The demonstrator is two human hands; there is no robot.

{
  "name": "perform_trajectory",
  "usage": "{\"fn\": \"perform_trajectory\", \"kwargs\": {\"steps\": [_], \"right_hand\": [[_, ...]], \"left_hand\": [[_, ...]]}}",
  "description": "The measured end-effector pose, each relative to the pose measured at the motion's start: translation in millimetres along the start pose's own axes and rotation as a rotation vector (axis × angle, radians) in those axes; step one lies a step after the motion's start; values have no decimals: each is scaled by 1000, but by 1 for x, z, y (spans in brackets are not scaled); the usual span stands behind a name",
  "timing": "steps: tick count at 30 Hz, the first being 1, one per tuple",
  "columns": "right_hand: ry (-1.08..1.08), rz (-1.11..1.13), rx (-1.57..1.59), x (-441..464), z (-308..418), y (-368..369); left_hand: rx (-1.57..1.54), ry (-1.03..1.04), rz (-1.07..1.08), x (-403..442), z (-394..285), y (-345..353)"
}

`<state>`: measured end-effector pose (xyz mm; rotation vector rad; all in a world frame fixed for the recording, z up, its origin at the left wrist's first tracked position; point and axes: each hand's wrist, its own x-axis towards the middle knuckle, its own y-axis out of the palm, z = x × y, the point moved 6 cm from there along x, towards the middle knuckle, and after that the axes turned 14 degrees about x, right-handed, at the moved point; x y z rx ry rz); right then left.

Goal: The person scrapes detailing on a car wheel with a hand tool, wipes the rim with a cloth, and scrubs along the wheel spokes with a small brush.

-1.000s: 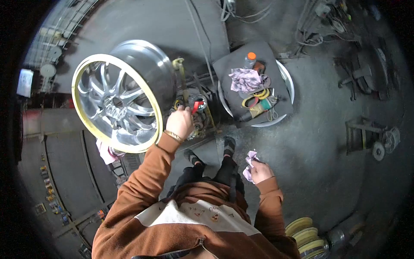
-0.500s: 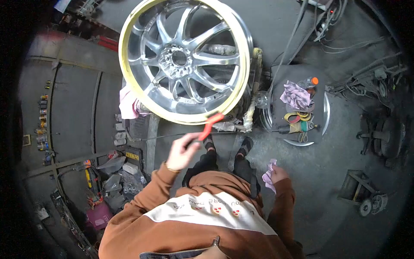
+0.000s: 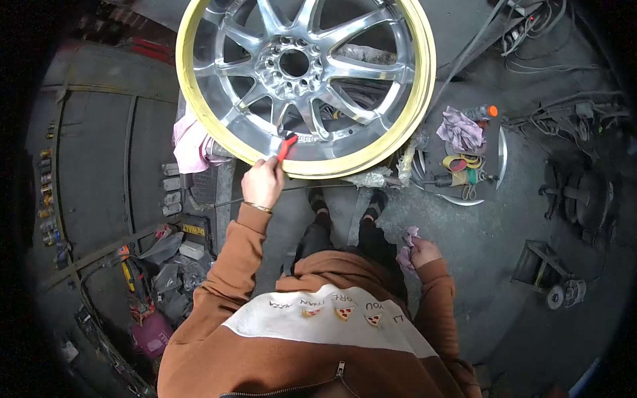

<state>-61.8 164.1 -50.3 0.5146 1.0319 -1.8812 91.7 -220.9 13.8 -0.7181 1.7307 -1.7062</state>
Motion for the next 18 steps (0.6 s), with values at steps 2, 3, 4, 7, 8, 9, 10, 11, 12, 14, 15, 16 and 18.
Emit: {"fn": "perform_trajectory", "kwargs": {"steps": [2, 3, 4, 7, 8, 9, 10, 11, 12, 14, 15, 16, 18], "right_hand": [[14, -28, 30, 2, -10, 5], [15, -28, 29, 4, -8, 6], [14, -8, 19, 7, -6, 8], [-32, -28, 42, 11, -6, 10], [-78, -72, 80, 12, -5, 8], [-75, -72, 79, 12, -3, 7], [-59, -47, 43, 12, 1, 6], [-44, -13, 2, 12, 4, 8], [-45, -7, -1, 12, 4, 9], [-30, -51, -18, 12, 3, 6], [-26, -50, -22, 11, 3, 6], [-12, -14, -31, 13, 4, 8], [-3, 23, -42, 16, 4, 11]], "left_hand": [[-24, 10, -26, -1, -2, 4], [-91, 84, -66, -3, -14, 3], [-159, 158, -106, -5, -25, 2], [-98, 57, -26, 4, -12, 3], [-57, -16, 29, 6, -4, 6], [-56, -17, 46, 5, -6, 7], [-59, -18, 49, 3, -11, 12], [-121, -9, -18, -3, -18, 15], [-180, 3, -89, -6, -22, 13], [-121, -86, -64, -5, -17, 16], [-130, -53, -39, -6, -23, 18], [-138, -23, -18, -8, -28, 20], [-195, 8, -87, -9, -32, 13]]}}
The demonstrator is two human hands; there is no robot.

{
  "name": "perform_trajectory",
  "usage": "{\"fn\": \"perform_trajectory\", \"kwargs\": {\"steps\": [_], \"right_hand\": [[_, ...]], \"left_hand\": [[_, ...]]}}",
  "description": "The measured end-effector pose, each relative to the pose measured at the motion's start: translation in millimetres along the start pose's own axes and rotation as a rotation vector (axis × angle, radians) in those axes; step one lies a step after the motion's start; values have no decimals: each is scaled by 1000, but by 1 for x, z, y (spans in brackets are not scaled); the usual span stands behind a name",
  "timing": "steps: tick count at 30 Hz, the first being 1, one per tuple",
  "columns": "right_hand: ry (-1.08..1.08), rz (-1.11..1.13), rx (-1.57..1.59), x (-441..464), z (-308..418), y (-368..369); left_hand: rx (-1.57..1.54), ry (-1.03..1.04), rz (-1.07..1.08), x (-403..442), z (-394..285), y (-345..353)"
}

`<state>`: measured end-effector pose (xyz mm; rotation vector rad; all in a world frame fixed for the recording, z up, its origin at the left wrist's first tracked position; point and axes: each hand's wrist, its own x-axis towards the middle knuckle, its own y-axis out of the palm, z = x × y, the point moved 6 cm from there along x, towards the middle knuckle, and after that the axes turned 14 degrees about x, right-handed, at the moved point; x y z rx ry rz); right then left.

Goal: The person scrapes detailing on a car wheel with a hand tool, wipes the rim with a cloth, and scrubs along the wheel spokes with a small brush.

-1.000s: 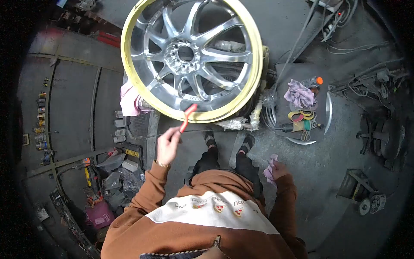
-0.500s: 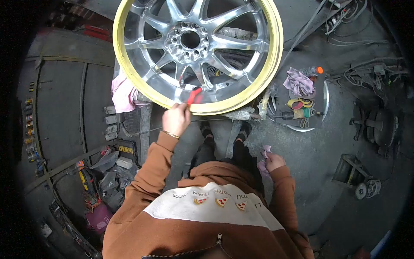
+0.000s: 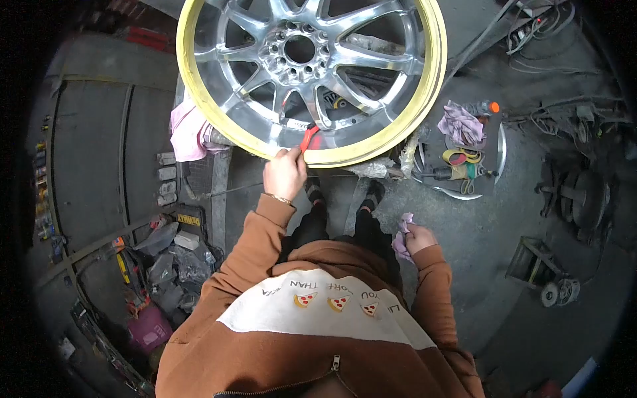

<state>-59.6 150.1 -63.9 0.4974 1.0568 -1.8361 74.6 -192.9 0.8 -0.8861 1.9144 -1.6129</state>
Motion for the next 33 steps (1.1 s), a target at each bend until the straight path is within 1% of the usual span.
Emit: {"fn": "perform_trajectory", "kwargs": {"steps": [2, 4, 6, 10, 12, 14, 16, 17, 19, 20, 22, 24, 26, 27, 28, 30, 32, 33], "right_hand": [[-31, -42, 51, 0, -4, -1], [-27, -37, 36, -2, -2, -1], [-31, -28, 21, -1, 2, -1], [17, -2, 46, -3, -2, -1], [20, 16, 43, -2, 1, 2], [0, -52, 56, -7, 5, -1], [-27, -55, 98, -7, -3, 3], [-60, -59, 139, -5, -3, 4], [-49, -48, 111, -4, -3, 3], [-30, -40, 80, -4, -5, 3], [-26, -42, 108, -8, -6, 3], [-33, -41, 135, -9, -7, 3], [-19, -31, 39, -4, -11, 5], [-22, -29, 41, -4, -13, 5], [-38, -45, 60, -5, -15, 3], [-53, -61, 81, -7, -16, 4], [-17, -83, 76, -10, -12, 2], [-22, -82, 74, -8, -11, 1]], "left_hand": [[95, -74, 90, 9, 14, 4], [79, -59, 83, 8, 9, 4], [52, 26, 59, 3, -6, 4], [84, -14, 53, 10, 11, 7], [73, 36, 52, 1, -5, 9], [106, -42, 49, 8, 11, 3], [137, -47, 109, 9, 16, 3], [120, 6, 84, 3, 8, 2], [110, 96, 6, -2, 4, -1], [225, 33, 106, 5, 17, 4], [244, -51, 120, 18, 35, -5], [204, 36, 152, 13, 15, -3], [149, 131, 60, 3, -2, 2], [152, 87, 89, 7, 8, 4], [207, -21, 131, 14, 24, 3], [230, -44, 129, 22, 40, -1], [183, 70, 158, 11, 16, 0], [177, 70, 98, 10, 17, -4]]}}
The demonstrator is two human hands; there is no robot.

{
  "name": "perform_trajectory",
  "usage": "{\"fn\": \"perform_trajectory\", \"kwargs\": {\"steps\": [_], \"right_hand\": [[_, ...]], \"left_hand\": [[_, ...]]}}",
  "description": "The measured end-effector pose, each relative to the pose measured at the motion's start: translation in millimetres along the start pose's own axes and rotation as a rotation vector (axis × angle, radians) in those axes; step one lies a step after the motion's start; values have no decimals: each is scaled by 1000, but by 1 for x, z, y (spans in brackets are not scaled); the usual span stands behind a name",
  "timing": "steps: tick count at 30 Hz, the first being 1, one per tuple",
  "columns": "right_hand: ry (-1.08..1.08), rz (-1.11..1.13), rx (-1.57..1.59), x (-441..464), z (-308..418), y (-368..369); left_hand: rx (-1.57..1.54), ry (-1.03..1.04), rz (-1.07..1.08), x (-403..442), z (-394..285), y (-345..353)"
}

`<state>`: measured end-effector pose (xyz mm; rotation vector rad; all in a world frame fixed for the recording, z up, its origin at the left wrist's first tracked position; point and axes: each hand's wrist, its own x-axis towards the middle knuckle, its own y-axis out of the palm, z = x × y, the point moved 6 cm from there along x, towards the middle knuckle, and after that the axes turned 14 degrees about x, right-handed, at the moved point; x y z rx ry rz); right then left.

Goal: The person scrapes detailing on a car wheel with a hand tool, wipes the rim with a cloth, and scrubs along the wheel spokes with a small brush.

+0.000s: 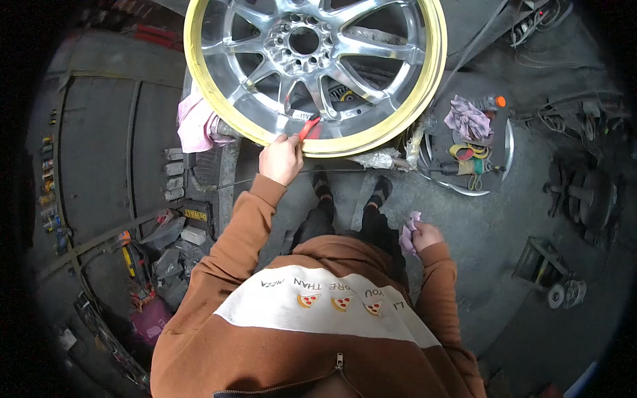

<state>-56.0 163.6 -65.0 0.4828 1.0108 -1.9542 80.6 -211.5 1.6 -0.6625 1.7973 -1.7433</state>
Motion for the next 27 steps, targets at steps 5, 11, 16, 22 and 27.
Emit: {"fn": "perform_trajectory", "kwargs": {"steps": [5, 11, 16, 22, 27], "right_hand": [[67, 29, 117, 4, -32, 10], [-20, 54, 52, -6, -6, 5], [4, 51, -23, -7, -1, 4], [-2, 10, 13, -10, -1, 6], [4, 88, 27, -6, -8, 15]], "left_hand": [[55, -101, -3, 2, 17, 0], [57, -106, -86, 10, 29, 0], [35, -67, -41, 0, 13, 3], [-3, -30, -37, -3, 17, -5], [-6, -10, -81, 17, 27, 3]]}}
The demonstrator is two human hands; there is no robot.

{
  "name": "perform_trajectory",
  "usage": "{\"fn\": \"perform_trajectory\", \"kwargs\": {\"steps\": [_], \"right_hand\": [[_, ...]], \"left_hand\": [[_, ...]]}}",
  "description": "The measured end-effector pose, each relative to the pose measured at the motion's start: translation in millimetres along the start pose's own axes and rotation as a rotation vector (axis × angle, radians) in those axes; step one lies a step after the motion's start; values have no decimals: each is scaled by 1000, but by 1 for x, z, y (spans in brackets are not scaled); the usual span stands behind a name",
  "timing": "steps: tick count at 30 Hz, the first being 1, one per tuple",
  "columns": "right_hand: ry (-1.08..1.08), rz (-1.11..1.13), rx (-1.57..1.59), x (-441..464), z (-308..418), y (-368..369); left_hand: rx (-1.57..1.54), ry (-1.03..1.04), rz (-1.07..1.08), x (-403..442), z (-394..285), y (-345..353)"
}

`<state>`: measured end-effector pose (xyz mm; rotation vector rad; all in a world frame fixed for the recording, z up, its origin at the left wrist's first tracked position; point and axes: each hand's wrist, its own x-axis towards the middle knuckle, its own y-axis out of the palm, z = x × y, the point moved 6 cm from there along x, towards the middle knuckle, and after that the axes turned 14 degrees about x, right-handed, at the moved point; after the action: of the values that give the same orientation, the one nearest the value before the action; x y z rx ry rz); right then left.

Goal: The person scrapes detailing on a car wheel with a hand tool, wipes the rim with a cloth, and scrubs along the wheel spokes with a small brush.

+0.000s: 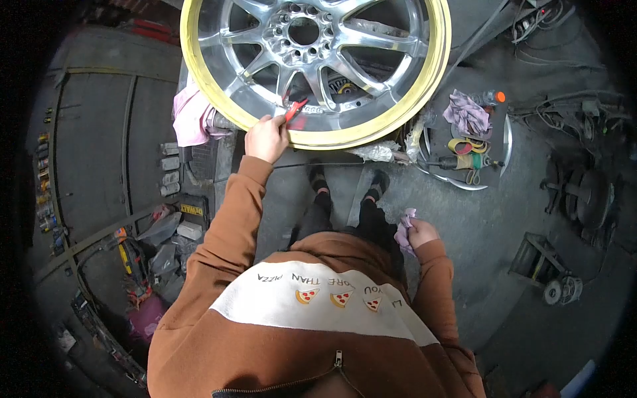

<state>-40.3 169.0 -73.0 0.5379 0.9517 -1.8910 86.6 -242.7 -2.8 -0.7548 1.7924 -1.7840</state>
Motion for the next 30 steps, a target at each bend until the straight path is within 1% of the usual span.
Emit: {"fn": "perform_trajectory", "kwargs": {"steps": [2, 3, 4, 6, 8, 10, 11, 12, 14, 15, 17, 18, 19, 20, 22, 24, 26, 28, 30], "right_hand": [[-40, -77, -13, -1, 3, -6], [-41, -85, -12, 0, 7, -10], [2, -75, 16, -1, 8, -11], [63, -47, 40, -8, 2, -6], [37, -38, -58, -4, 0, -4], [25, -50, -24, -3, -9, -6], [18, -61, 14, -2, -13, -6], [20, -64, 17, 0, -14, -5], [-2, -77, -36, 0, -14, -2], [-2, -76, -39, -2, -11, -3], [57, -25, -48, -1, -5, -4], [54, -34, -42, 3, -9, -5], [15, -68, -9, 7, -16, -6], [-18, -90, 18, 5, -24, -4], [-5, -48, -21, 3, -15, -1], [-3, -29, -56, 3, -6, -4], [-2, -60, 24, -1, -2, -6], [24, -80, 4, 2, -9, 2], [50, -98, -24, 0, -14, 3]], "left_hand": [[15, 4, 4, 0, -2, -8], [1, 1, 58, -6, 0, -13], [-11, 2, 115, -8, 0, -13], [32, 45, 28, -2, -4, -3], [5, 42, 3, 4, -4, -6], [-9, 78, 83, -1, 0, -9], [-34, 61, 97, -4, 1, -10], [-34, 65, 98, 0, -1, -7], [-9, 87, 33, 6, -3, -2], [10, 87, 83, 10, -4, -5], [-23, 102, 71, 1, 3, -6], [-54, 124, 64, -2, 3, -10], [-43, 73, 146, -4, 0, -6], [-43, 71, 156, -4, -6, -1], [-49, 86, 28, 2, -13, 2], [-23, 50, 39, 1, -9, 1], [-9, 51, 120, -8, -6, 1], [-38, 78, 41, -11, -21, -1], [-20, 2, 23, -6, -17, 1]]}}
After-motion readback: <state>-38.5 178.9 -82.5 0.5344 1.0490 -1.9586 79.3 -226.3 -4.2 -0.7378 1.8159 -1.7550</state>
